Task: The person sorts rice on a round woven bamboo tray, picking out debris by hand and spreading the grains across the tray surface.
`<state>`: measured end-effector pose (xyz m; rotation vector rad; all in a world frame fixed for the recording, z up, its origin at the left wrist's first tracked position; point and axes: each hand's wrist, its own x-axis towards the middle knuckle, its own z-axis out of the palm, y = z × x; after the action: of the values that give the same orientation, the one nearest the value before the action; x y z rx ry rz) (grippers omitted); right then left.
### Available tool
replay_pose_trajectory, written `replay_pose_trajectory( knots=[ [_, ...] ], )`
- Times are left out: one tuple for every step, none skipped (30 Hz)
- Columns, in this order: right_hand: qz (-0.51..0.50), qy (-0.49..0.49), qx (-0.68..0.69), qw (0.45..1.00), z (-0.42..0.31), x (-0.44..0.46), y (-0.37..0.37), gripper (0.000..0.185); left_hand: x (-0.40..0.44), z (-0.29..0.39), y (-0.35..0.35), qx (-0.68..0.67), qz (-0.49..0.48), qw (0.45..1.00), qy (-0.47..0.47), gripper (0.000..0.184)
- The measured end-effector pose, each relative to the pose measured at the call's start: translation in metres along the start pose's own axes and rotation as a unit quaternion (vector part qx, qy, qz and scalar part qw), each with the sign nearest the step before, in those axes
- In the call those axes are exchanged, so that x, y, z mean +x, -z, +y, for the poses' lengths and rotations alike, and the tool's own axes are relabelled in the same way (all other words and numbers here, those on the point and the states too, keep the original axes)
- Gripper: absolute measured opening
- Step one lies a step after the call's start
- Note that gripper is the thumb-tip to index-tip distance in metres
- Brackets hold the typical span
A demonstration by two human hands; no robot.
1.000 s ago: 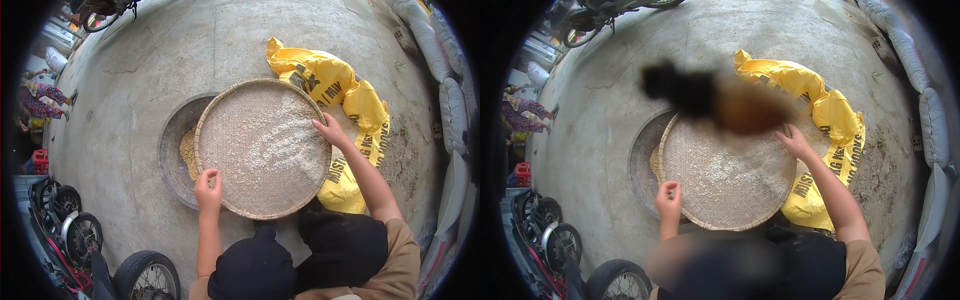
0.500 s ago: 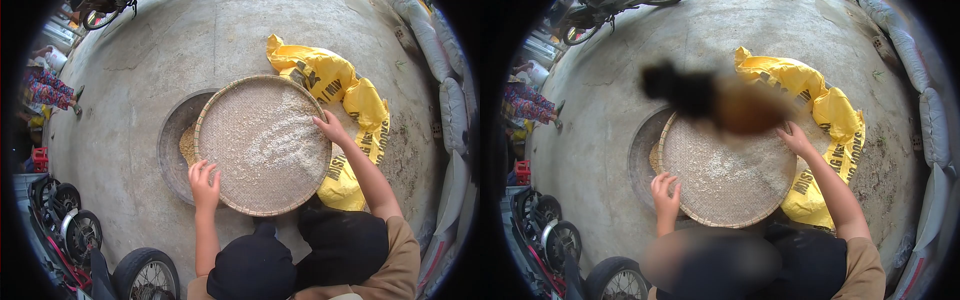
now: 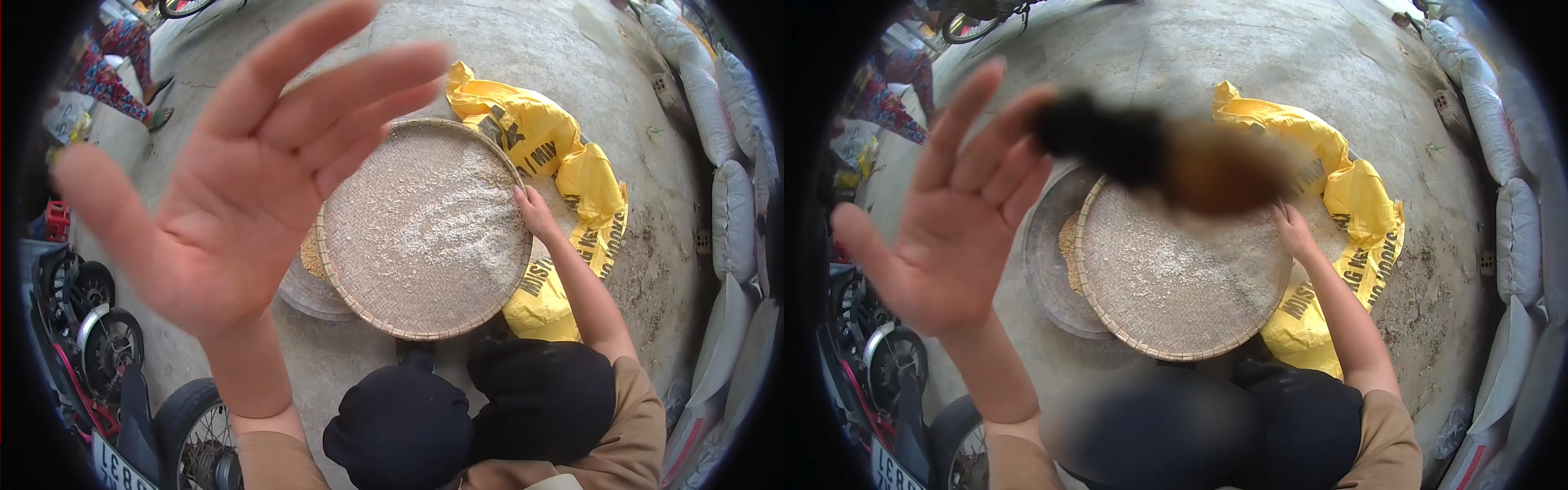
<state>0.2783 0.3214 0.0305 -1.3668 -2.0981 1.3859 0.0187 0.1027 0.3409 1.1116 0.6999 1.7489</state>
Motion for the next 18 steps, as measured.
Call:
replay_pose_trajectory(
  knots=[
    [0.0,-0.004,0.005,1.0,0.002,0.0,0.0,0.04,-0.005,0.006,-0.003,0.005,0.006,1.0,-0.01,0.095],
    [-0.004,0.006,0.002,1.0,0.003,0.001,0.0,0.04,-0.01,0.011,-0.006,0.009,0.006,1.0,-0.014,0.096],
    [-0.002,0.007,0.003,1.0,0.002,-0.002,0.001,0.041,-0.021,0.01,-0.024,0.012,0.004,1.0,-0.016,0.096],
    [0.003,0.009,0.005,1.0,0.003,-0.004,0.001,0.042,-0.022,0.014,-0.026,0.016,0.0,1.0,-0.018,0.096],
    [0.007,0.011,0.004,1.0,0.013,-0.001,-0.001,0.043,-0.03,0.021,-0.029,0.021,-0.008,1.0,-0.02,0.096],
    [0.009,0.019,0.003,1.0,0.007,-0.003,0.003,0.043,-0.032,0.026,-0.032,0.024,-0.014,0.999,-0.021,0.096],
    [0.001,0.01,-0.008,1.0,0.003,-0.006,0.006,0.043,-0.035,0.029,-0.037,0.026,-0.019,0.999,-0.02,0.096],
    [-0.007,0.001,-0.018,1.0,0.0,-0.011,0.008,0.044,-0.038,0.032,-0.042,0.028,-0.023,0.999,-0.018,0.097],
    [-0.011,-0.01,-0.001,1.0,0.008,-0.008,0.007,0.045,-0.04,0.034,-0.048,0.032,-0.028,0.999,-0.016,0.097],
    [-0.011,-0.003,0.001,1.0,0.011,-0.009,0.008,0.045,-0.038,0.035,-0.054,0.036,-0.033,0.999,-0.014,0.097],
    [-0.012,-0.003,-0.009,1.0,0.013,-0.011,0.009,0.045,-0.037,0.037,-0.059,0.041,-0.038,0.998,-0.012,0.097],
    [-0.012,-0.002,-0.018,1.0,0.015,-0.014,0.008,0.045,-0.04,0.042,-0.062,0.045,-0.043,0.998,-0.009,0.098],
    [-0.012,0.004,-0.017,1.0,0.017,-0.018,0.007,0.045,-0.043,0.047,-0.065,0.05,-0.049,0.998,-0.007,0.098],
    [-0.001,0.002,-0.011,1.0,0.02,-0.023,0.005,0.046,-0.046,0.052,-0.069,0.054,-0.055,0.997,-0.004,0.098],
    [0.01,0.0,-0.005,1.0,0.02,-0.028,0.004,0.046,-0.047,0.056,-0.074,0.058,-0.062,0.996,-0.001,0.098],
    [0.012,0.005,-0.003,1.0,0.021,-0.034,0.003,0.046,-0.048,0.06,-0.078,0.062,-0.069,0.996,0.003,0.098],
    [0.021,0.008,-0.006,1.0,0.022,-0.041,0.002,0.047,-0.049,0.063,-0.082,0.065,-0.075,0.995,0.007,0.099],
    [0.03,0.011,-0.011,0.999,0.022,-0.046,0.002,0.047,-0.051,0.065,-0.088,0.068,-0.081,0.994,0.011,0.099]
  ],
)
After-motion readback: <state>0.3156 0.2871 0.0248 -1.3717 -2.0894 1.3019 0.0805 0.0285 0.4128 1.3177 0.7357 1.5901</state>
